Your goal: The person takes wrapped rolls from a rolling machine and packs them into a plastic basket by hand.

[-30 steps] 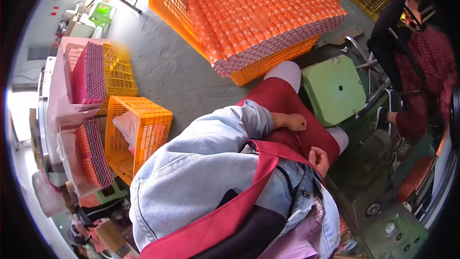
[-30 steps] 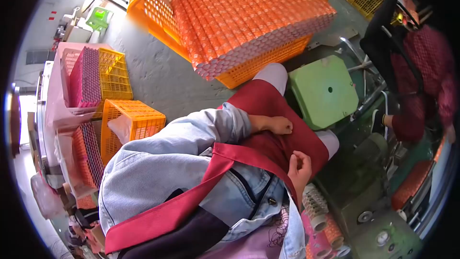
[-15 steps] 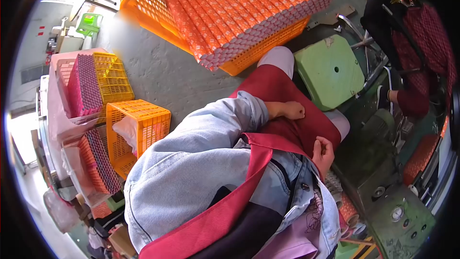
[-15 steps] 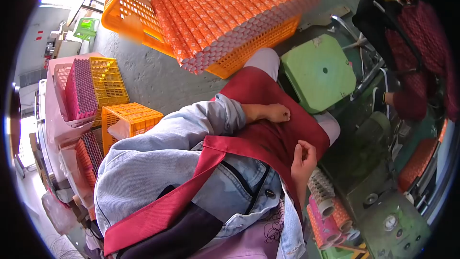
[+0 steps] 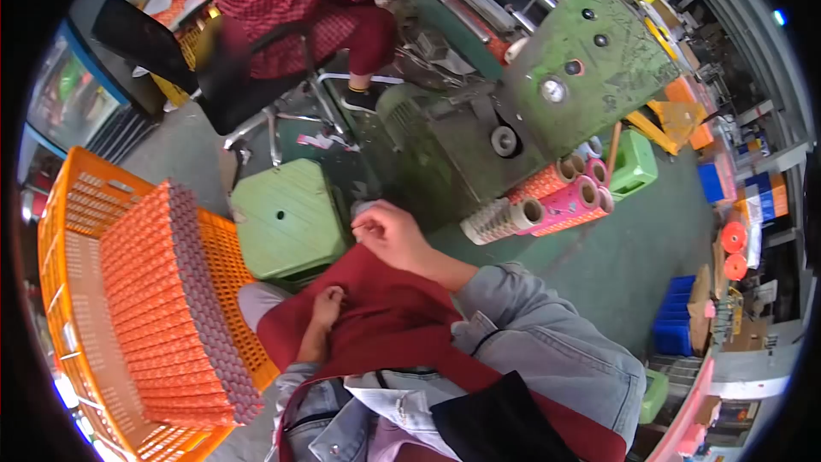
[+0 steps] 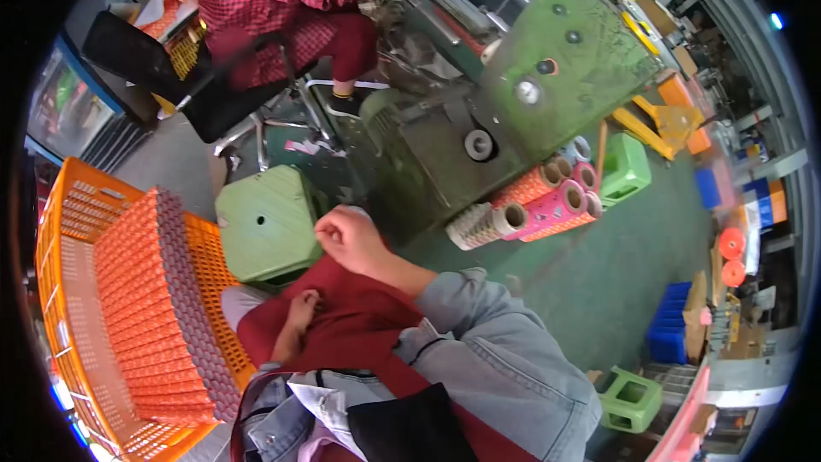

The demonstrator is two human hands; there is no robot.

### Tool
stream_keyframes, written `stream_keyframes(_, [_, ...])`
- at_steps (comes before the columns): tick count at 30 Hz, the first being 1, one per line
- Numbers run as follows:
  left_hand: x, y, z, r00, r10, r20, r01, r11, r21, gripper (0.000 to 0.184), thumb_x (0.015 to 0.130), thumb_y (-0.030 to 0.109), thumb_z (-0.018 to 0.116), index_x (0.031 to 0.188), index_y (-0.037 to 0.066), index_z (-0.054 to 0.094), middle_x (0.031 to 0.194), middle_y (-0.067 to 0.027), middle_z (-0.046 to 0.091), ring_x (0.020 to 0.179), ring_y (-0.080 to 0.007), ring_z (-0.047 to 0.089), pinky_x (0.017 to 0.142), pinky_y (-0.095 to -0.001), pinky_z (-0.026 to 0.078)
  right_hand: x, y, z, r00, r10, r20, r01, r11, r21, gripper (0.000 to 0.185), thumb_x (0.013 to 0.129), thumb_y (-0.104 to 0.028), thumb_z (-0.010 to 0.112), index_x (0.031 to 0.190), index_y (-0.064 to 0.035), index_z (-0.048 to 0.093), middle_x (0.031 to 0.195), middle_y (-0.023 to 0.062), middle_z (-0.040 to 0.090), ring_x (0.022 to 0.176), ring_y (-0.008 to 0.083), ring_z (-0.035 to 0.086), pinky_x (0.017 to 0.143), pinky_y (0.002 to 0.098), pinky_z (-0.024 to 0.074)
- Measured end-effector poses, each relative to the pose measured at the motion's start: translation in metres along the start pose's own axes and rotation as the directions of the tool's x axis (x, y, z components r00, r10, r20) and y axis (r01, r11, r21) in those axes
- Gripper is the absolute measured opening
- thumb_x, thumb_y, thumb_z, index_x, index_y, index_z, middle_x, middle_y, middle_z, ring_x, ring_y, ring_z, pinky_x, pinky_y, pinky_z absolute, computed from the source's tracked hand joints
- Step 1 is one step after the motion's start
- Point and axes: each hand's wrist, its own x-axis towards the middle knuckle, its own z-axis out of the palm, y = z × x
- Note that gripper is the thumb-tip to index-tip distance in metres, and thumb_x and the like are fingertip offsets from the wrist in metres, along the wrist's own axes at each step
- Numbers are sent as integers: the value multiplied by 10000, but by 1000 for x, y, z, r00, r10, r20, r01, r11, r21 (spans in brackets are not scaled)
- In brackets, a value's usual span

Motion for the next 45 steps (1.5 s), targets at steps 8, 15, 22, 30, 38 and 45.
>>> stream_keyframes(8, [-12, 0, -6, 995, -100, -20, 99, 994, -46, 194, 949, 189, 529, 1048, 46, 614, 869, -64, 654, 686, -140, 603, 622, -280, 502, 67, 2, -59, 949, -243, -202, 161, 923, -350, 143, 717, -83, 730, 784, -83, 605, 733, 50, 582, 698, 240, 552, 623, 365, 442])
stream_keyframes(15, [-5, 2, -8, 984, -171, -58, 165, 983, -85, 209, 957, 196, 522, 1039, 27, 614, 852, -65, 651, 671, -136, 595, 583, -267, 490, 144, 5, -147, 807, -568, -160, 184, 501, -846, 251, 735, -174, 715, 911, -74, 567, 886, 87, 568, 879, 286, 530, 736, 411, 437])
stream_keyframes(22, [-13, 13, -11, 973, -211, -95, 207, 977, -53, 203, 958, 184, 518, 1020, 17, 615, 817, -60, 641, 638, -132, 583, 571, -265, 486, 293, 75, -244, 887, -395, -238, -222, 88, -971, 402, 728, -218, 726, 1040, -38, 548, 1018, 104, 568, 1025, 286, 520, 848, 409, 451])
stream_keyframes(30, [-12, 8, -5, 972, -206, -113, 193, 975, -113, 190, 960, 188, 514, 994, 31, 615, 784, -36, 623, 622, -124, 571, 563, -257, 478, 294, 96, -268, 923, -33, -384, -364, 249, -897, 313, 758, -202, 674, 992, -15, 583, 1040, 194, 639, 975, 363, 619, 818, 465, 512])
stream_keyframes(38, [24, 41, -5, 935, 355, -1, -311, 820, 480, 241, 911, 235, 577, 982, 13, 637, 836, -156, 668, 784, -274, 659, 735, -366, 510, -38, 40, -288, 886, 288, -363, -456, 414, -788, 299, 774, -240, 659, 994, -38, 646, 882, 195, 671, 852, 366, 649, 736, 440, 515])
stream_keyframes(45, [-106, 395, 8, 81, 996, 27, -887, 60, 459, 480, 827, 124, 651, 1265, 3, 495, 1179, -206, 523, 1108, -344, 506, 967, -395, 392, -18, -20, -95, 981, 158, -113, -158, 987, 14, 286, 813, -118, 694, 1057, 18, 634, 884, 61, 690, 759, 126, 631, 687, 305, 504])
